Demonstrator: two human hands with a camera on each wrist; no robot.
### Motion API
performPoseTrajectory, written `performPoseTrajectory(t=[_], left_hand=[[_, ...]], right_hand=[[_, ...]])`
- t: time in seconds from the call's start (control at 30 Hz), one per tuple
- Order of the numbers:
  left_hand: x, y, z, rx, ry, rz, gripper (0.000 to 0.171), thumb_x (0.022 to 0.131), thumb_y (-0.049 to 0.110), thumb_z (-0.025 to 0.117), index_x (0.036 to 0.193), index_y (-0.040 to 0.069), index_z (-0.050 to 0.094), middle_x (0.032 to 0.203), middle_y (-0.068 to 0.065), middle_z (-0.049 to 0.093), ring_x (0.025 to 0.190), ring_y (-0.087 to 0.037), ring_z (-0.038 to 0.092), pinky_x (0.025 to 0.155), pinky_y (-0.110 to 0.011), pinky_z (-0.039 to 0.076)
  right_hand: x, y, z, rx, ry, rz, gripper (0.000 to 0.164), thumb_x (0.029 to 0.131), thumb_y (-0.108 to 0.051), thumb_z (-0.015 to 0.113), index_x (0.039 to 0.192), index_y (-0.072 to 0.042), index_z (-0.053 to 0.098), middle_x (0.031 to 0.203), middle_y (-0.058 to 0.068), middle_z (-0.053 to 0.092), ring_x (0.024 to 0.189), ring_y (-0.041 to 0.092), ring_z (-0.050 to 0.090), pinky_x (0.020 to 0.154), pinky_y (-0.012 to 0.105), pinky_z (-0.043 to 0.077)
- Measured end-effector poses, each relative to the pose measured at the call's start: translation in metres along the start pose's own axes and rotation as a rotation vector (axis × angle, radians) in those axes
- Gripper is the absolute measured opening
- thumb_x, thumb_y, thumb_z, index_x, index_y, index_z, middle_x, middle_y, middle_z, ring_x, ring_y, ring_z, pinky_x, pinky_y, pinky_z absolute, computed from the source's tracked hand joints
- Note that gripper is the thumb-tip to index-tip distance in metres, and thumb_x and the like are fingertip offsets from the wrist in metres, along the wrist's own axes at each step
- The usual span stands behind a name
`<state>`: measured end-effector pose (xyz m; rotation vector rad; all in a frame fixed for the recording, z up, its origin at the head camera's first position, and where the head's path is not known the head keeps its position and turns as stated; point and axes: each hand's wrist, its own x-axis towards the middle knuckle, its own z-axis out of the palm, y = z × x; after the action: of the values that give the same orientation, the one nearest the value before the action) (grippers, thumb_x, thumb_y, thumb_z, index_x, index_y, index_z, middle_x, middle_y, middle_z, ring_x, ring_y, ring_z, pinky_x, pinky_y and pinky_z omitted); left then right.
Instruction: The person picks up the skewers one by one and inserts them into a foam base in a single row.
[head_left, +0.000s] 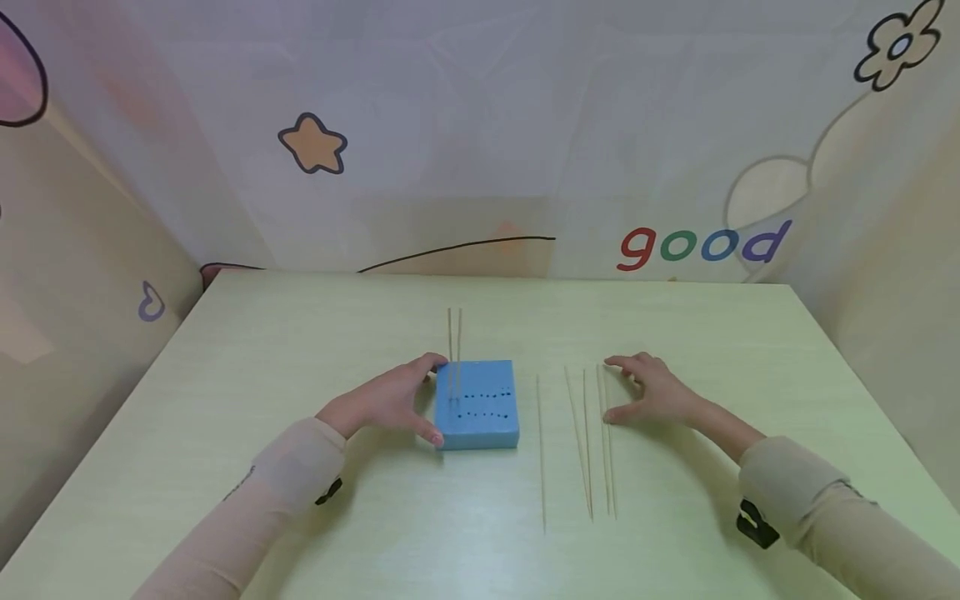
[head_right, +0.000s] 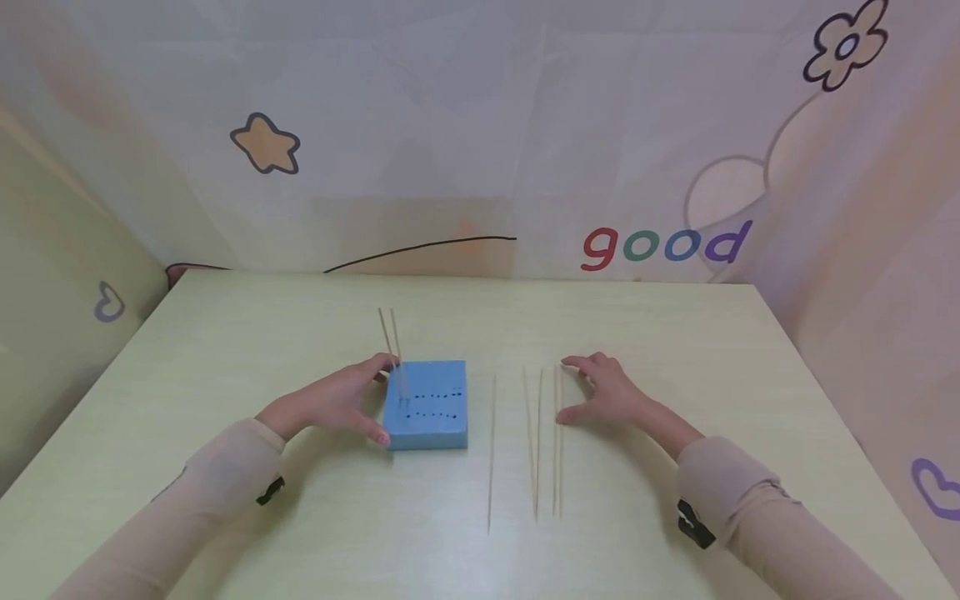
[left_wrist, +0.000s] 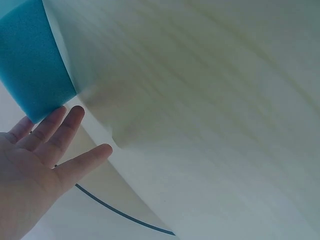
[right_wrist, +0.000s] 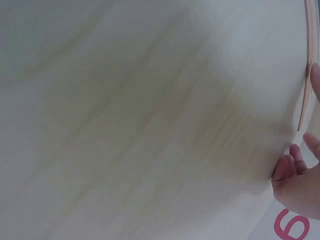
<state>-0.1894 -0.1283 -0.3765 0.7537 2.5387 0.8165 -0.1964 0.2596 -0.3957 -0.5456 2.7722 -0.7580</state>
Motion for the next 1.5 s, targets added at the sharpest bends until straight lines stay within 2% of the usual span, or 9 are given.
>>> performPoseTrajectory(t=[0.1, 0.3, 0.43, 0.63, 0.93, 1.03, 1.17, 1.37, 1.5], left_hand=[[0.001, -0.001, 0.0, 0.004, 0.0, 0.007, 0.109, 0.055, 0.041, 0.085, 0.138, 0.003, 0.025, 0.135, -0.013, 0.04, 0.121, -0.028, 0.041, 0.1, -0.04, 0.033], [0.003, -0.002, 0.0, 0.018, 0.004, 0.008, 0.108, 0.055, 0.042, 0.085, 0.137, 0.003, 0.026, 0.135, -0.012, 0.041, 0.12, -0.027, 0.042, 0.1, -0.04, 0.033], [0.002, -0.001, -0.001, 0.014, 0.002, 0.008, 0.108, 0.054, 0.042, 0.085, 0.137, 0.003, 0.027, 0.134, -0.013, 0.042, 0.12, -0.027, 0.042, 0.099, -0.04, 0.034], [0.002, 0.0, -0.002, 0.011, 0.0, 0.007, 0.109, 0.054, 0.043, 0.085, 0.137, 0.003, 0.026, 0.134, -0.013, 0.042, 0.12, -0.028, 0.042, 0.099, -0.04, 0.035], [0.003, -0.001, -0.001, 0.019, -0.018, -0.028, 0.107, 0.055, 0.041, 0.085, 0.137, 0.005, 0.026, 0.136, -0.012, 0.04, 0.122, -0.029, 0.041, 0.099, -0.04, 0.035], [0.004, -0.001, -0.001, 0.026, -0.017, -0.023, 0.106, 0.056, 0.041, 0.085, 0.137, 0.004, 0.027, 0.135, -0.012, 0.041, 0.121, -0.028, 0.041, 0.098, -0.04, 0.036], [0.004, -0.001, 0.0, 0.032, -0.017, -0.018, 0.107, 0.055, 0.042, 0.085, 0.137, 0.004, 0.027, 0.135, -0.012, 0.04, 0.121, -0.028, 0.042, 0.098, -0.039, 0.036], [0.003, 0.0, -0.001, 0.033, -0.015, -0.01, 0.108, 0.055, 0.043, 0.085, 0.136, 0.003, 0.027, 0.135, -0.013, 0.041, 0.121, -0.029, 0.042, 0.098, -0.04, 0.035], [0.002, 0.0, -0.001, 0.036, -0.013, -0.006, 0.108, 0.055, 0.043, 0.085, 0.136, 0.003, 0.027, 0.135, -0.013, 0.04, 0.121, -0.028, 0.042, 0.098, -0.04, 0.036]], right_hand=[[-0.001, 0.001, 0.003, -0.019, -0.006, -0.004, 0.087, 0.066, -0.04, 0.079, 0.134, -0.002, 0.04, 0.114, 0.02, 0.042, 0.106, 0.036, 0.036, 0.086, 0.051, 0.036], [0.0, 0.0, 0.002, -0.028, 0.005, -0.039, 0.085, 0.065, -0.037, 0.081, 0.131, 0.001, 0.043, 0.111, 0.02, 0.04, 0.103, 0.036, 0.034, 0.083, 0.048, 0.036], [0.001, 0.001, 0.003, -0.028, -0.002, -0.028, 0.082, 0.065, -0.037, 0.08, 0.13, 0.001, 0.045, 0.11, 0.02, 0.041, 0.102, 0.036, 0.035, 0.082, 0.046, 0.037], [0.001, -0.002, 0.001, 0.0, -0.004, -0.009, 0.079, 0.065, -0.034, 0.081, 0.125, 0.003, 0.043, 0.114, 0.023, 0.043, 0.104, 0.037, 0.035, 0.087, 0.051, 0.035], [0.0, -0.006, 0.0, 0.203, -0.008, 0.08, 0.082, 0.064, -0.022, 0.083, 0.121, 0.009, 0.033, 0.105, 0.017, 0.041, 0.103, 0.034, 0.035, 0.094, 0.05, 0.03], [-0.001, -0.007, -0.002, 0.236, 0.004, 0.087, 0.082, 0.065, -0.02, 0.083, 0.122, 0.009, 0.031, 0.1, 0.014, 0.042, 0.099, 0.031, 0.038, 0.09, 0.046, 0.032], [-0.004, -0.01, -0.008, 0.259, 0.009, 0.093, 0.08, 0.069, -0.015, 0.079, 0.126, 0.008, 0.027, 0.095, 0.011, 0.052, 0.088, 0.025, 0.046, 0.081, 0.038, 0.04], [-0.006, -0.015, -0.016, 0.412, 0.021, 0.084, 0.071, 0.078, -0.001, 0.069, 0.13, 0.008, 0.022, 0.088, 0.011, 0.063, 0.078, 0.019, 0.057, 0.071, 0.022, 0.046], [-0.007, -0.022, -0.023, 0.499, 0.076, 0.088, 0.065, 0.081, 0.002, 0.064, 0.131, 0.008, 0.022, 0.086, 0.013, 0.063, 0.075, 0.016, 0.062, 0.071, 0.021, 0.05]])
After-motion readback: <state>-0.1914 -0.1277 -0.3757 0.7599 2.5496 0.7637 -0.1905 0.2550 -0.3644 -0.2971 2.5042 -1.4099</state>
